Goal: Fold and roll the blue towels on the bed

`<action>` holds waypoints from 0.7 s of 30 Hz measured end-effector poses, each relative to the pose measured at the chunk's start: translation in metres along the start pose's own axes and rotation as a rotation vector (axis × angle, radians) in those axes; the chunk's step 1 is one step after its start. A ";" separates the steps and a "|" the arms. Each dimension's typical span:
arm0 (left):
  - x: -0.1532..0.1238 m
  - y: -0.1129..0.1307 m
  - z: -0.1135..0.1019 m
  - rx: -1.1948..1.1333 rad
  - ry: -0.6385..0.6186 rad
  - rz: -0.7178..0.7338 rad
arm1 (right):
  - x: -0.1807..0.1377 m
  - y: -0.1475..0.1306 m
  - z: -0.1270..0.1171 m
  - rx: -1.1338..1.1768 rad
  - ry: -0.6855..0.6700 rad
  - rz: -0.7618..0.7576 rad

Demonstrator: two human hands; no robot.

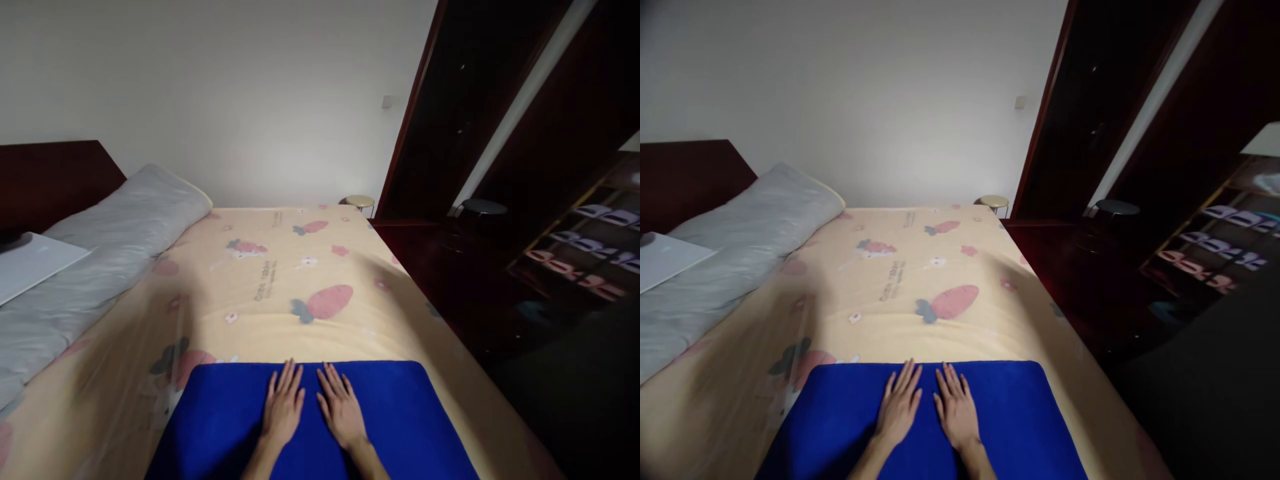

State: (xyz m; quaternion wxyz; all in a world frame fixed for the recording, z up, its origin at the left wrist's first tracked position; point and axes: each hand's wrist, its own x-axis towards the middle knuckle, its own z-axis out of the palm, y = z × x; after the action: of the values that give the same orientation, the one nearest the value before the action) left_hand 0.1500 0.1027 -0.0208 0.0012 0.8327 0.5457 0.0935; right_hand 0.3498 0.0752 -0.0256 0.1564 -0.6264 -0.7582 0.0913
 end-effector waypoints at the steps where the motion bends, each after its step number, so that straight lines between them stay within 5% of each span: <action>1: -0.004 -0.025 -0.005 0.028 -0.017 -0.071 | -0.003 0.019 -0.007 -0.029 0.000 0.057; 6: -0.040 -0.172 -0.029 0.217 0.007 -0.582 | -0.039 0.147 -0.047 -0.184 0.092 0.463; 10: -0.056 -0.217 -0.034 0.160 -0.083 -0.638 | -0.057 0.190 -0.054 -0.180 0.067 0.510; 16: -0.046 -0.196 -0.043 0.167 -0.004 -0.639 | -0.044 0.172 -0.057 -0.246 0.101 0.566; 19: -0.038 -0.137 -0.038 0.160 0.163 -0.471 | -0.032 0.115 -0.045 -0.285 0.263 0.538; 21: -0.034 -0.077 -0.026 0.088 0.129 -0.279 | -0.025 0.058 -0.024 -0.212 0.256 0.336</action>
State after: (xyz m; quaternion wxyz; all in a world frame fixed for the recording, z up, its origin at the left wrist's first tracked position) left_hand 0.0630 0.1000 -0.0086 -0.0572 0.7404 0.6586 0.1217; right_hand 0.4156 0.0609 -0.0254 0.1671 -0.7631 -0.6227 -0.0444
